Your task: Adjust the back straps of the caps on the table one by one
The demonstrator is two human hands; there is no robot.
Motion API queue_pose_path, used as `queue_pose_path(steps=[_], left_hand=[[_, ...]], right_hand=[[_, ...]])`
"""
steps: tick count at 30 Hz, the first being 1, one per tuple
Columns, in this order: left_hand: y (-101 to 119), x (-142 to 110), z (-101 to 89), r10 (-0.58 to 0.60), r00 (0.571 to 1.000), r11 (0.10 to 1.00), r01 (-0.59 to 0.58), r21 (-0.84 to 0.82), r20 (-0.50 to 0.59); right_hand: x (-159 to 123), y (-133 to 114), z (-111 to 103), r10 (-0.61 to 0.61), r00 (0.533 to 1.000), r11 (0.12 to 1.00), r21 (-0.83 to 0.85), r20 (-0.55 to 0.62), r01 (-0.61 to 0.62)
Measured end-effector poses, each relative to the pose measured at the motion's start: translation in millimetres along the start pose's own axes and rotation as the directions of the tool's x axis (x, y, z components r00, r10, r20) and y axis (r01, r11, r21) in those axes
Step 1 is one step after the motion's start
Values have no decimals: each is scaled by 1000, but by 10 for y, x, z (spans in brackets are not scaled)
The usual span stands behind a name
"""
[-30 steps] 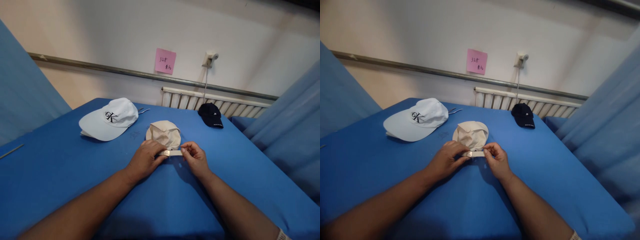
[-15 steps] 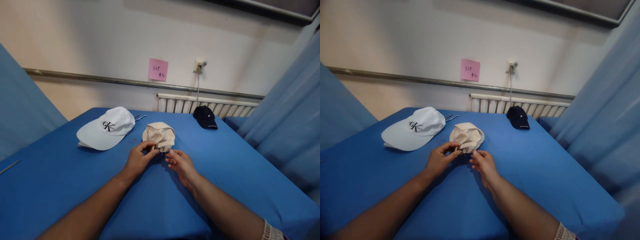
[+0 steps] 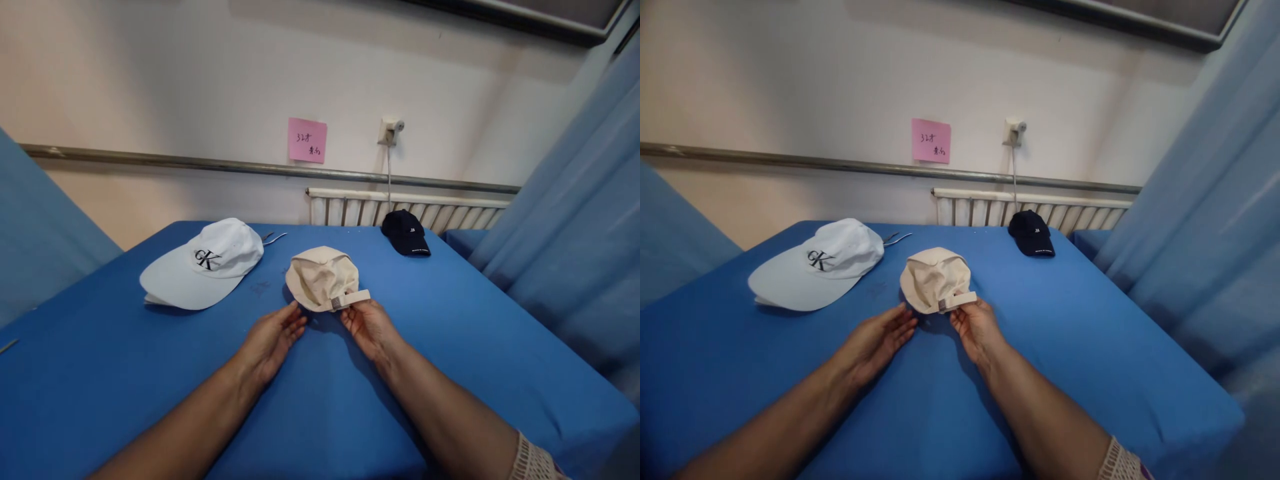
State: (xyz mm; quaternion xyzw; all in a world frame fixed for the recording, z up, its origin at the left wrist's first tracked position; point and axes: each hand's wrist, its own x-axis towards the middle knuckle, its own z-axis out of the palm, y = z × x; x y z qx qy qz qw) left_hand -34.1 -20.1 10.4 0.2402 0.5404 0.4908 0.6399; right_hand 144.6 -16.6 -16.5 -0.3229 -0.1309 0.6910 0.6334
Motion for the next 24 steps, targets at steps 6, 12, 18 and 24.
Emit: queue_pose_path(steps=[6, 12, 18, 24], left_hand=[[-88, -56, 117, -237, 950, 950, 271, -155, 205], [44, -24, 43, -82, 934, 914, 210, -349, 347], [110, -61, 60, -22, 908, 868, 226, -443, 419], [65, -93, 72, -23, 908, 895, 206, -397, 419]], right_hand=[[-2, 111, -20, 14, 995, 998, -69, 103, -7], [33, 87, -61, 4, 999, 999, -54, 54, -1], [-25, 80, -48, 88, 983, 996, -20, 161, -86], [-59, 96, 24, 21, 981, 999, 26, 190, -27]])
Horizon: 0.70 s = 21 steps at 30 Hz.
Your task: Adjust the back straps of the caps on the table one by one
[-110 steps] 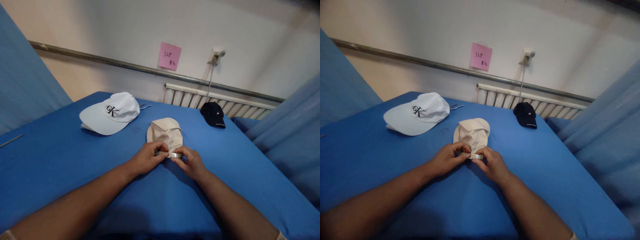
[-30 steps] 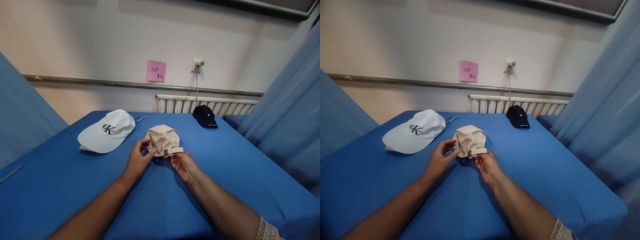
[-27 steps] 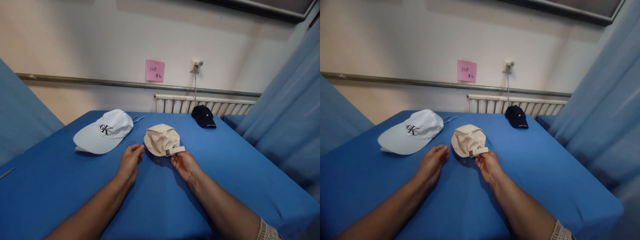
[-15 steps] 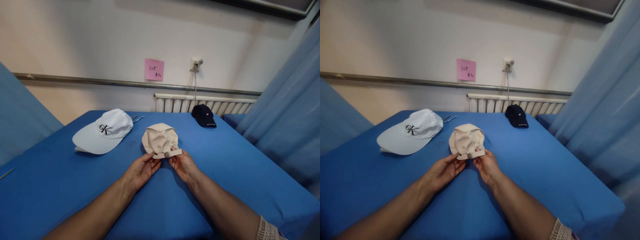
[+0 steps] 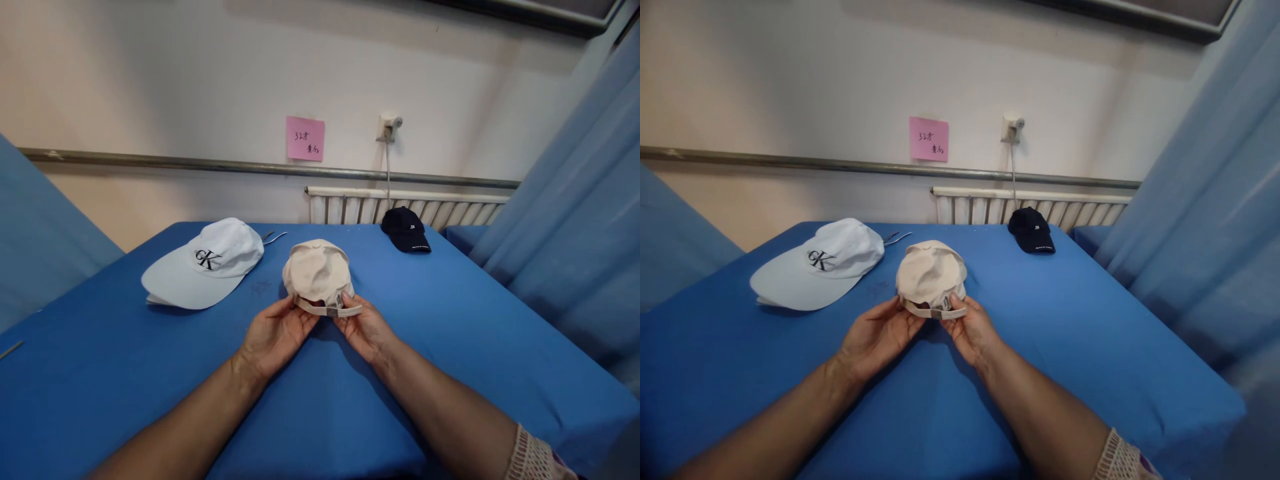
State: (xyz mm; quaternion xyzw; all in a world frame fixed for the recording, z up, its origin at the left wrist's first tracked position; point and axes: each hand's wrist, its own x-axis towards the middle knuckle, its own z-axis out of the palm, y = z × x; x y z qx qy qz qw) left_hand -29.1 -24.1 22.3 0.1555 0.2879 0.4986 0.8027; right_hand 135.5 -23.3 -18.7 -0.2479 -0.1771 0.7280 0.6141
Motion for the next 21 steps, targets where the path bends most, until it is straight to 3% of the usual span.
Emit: queue_pose_path(steps=[4, 8, 11, 15, 18, 21], left_hand=[[-158, -43, -42, -44, 999, 978, 47, 202, -21], [-313, -54, -55, 54, 998, 940, -38, 338, -37], [-324, -43, -50, 142, 989, 928, -118, 354, -42], [-251, -34, -35, 223, 974, 927, -196, 321, -50], [-217, -34, -23, 228, 972, 935, -204, 291, -52], [-218, -38, -25, 232, 972, 939, -216, 268, -31]], right_hand=[[-10, 7, 33, -57, 998, 998, -18, -19, 57], [-28, 49, 19, -43, 999, 991, -124, -27, 40], [-42, 65, -1, -32, 997, 946, -323, -73, 6], [-83, 38, -12, -115, 990, 836, -546, -85, 50], [-145, 20, -8, -229, 971, 708, -673, 67, 213], [-196, 33, 0, -359, 895, 500, -755, 265, 424]])
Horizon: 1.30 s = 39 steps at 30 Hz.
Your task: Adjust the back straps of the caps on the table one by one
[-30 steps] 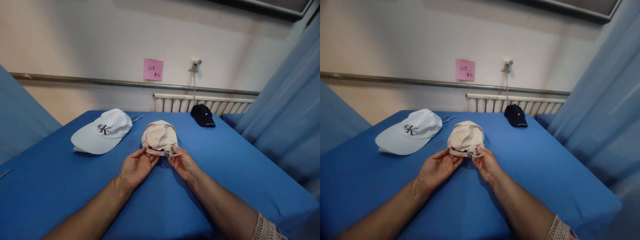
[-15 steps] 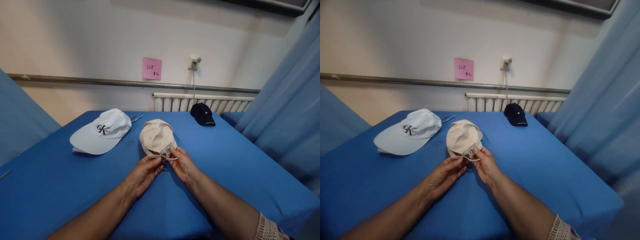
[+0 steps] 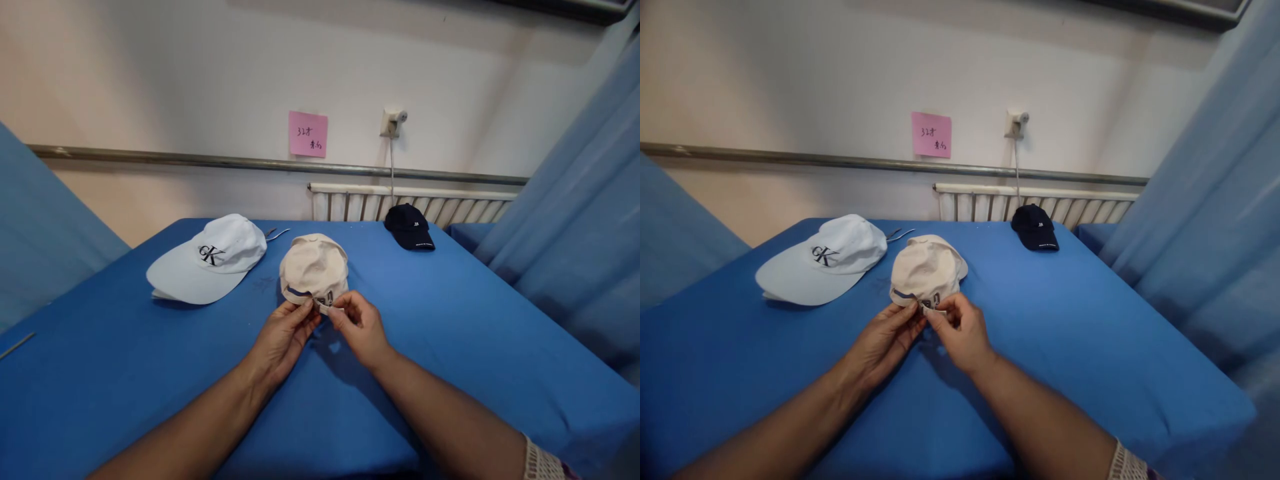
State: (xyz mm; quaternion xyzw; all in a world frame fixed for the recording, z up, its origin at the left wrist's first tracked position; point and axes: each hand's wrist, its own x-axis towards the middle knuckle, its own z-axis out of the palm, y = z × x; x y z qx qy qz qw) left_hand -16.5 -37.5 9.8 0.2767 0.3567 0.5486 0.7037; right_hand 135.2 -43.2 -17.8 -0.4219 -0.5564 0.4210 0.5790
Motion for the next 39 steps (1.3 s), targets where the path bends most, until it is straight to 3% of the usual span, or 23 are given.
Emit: queue_pose_path(steps=[3, 7, 14, 29, 39], left_hand=[[-28, -8, -12, -26, 999, 1000, 26, -2, 43], [-87, -5, -8, -58, 993, 997, 53, 54, 103], [-117, -1, 37, 12, 999, 999, -14, 51, 50], [-84, -33, 60, 56, 998, 995, -58, 76, 31], [-41, -25, 43, 22, 999, 997, -24, 68, 37]], right_hand=[[-8, 15, 20, -116, 993, 990, -85, 15, 117], [17, 62, 26, -118, 992, 990, -76, 32, 120], [-4, 41, 31, -151, 988, 982, -121, -17, 148], [3, 81, 78, -3, 999, 990, 143, -43, 9], [-1, -44, 135, 61, 996, 959, 280, -62, -42]])
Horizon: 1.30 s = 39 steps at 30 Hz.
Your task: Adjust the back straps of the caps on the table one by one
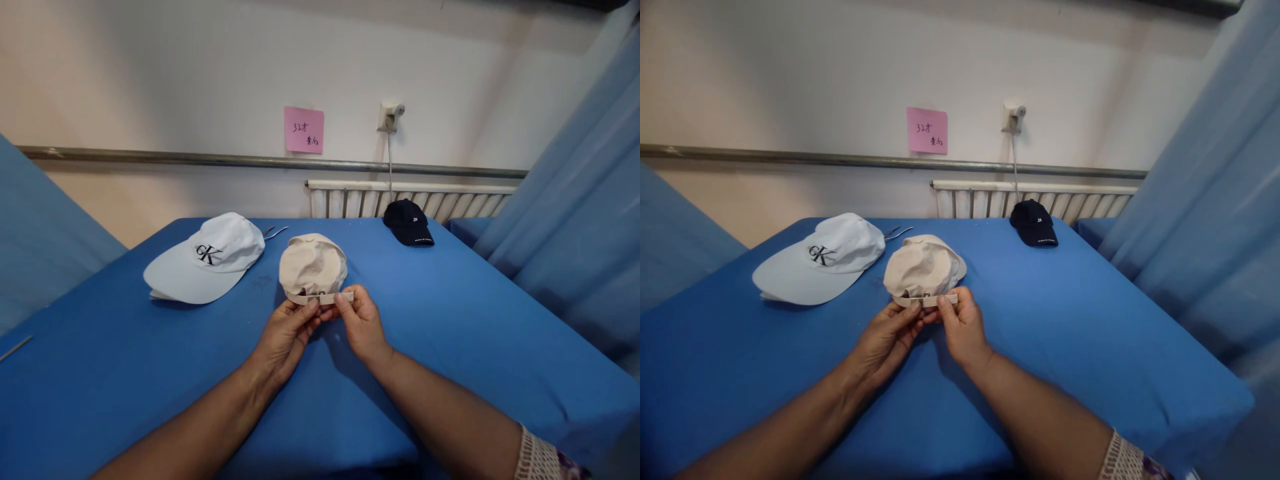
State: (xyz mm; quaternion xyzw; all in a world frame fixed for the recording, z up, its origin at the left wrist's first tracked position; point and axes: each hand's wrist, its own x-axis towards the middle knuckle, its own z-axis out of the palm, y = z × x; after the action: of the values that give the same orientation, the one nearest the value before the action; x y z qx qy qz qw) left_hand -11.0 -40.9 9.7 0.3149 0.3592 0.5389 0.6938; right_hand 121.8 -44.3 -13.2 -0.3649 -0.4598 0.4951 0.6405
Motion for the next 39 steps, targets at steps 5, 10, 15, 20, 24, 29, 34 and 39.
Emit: queue_pose_path(steps=[5, 10, 15, 20, 24, 29, 34, 39], left_hand=[[9, -9, -20, -13, 1000, 1000, 13, -10, 1], [14, -14, -8, -18, 1000, 999, 18, -31, -9], [4, -8, -7, -27, 1000, 998, 26, -50, -16], [42, -5, -39, -101, 995, 990, 102, -96, 7], [58, 14, -74, -141, 989, 980, 144, -140, 36], [25, 45, -107, -166, 985, 975, 172, -138, 53], [2, 56, -108, -201, 979, 970, 205, -132, 44], [-6, 38, -85, -218, 976, 976, 218, 24, 7]], right_hand=[[-7, -42, -3, -16, 1000, 1000, 0, -13, 16], [-42, -66, -6, -22, 1000, 1000, -20, -15, 22], [-25, -51, -14, -11, 1000, 1000, 20, -24, 11], [9, -20, -57, 97, 995, 993, 75, -14, -96], [0, -31, -63, 353, 934, 906, 228, 58, -357], [-36, -67, -21, 332, 935, 862, 361, 125, -355], [-34, -36, 6, 267, 958, 889, 357, 102, -286], [8, 6, 2, 316, 949, 892, 341, 2, -298]])
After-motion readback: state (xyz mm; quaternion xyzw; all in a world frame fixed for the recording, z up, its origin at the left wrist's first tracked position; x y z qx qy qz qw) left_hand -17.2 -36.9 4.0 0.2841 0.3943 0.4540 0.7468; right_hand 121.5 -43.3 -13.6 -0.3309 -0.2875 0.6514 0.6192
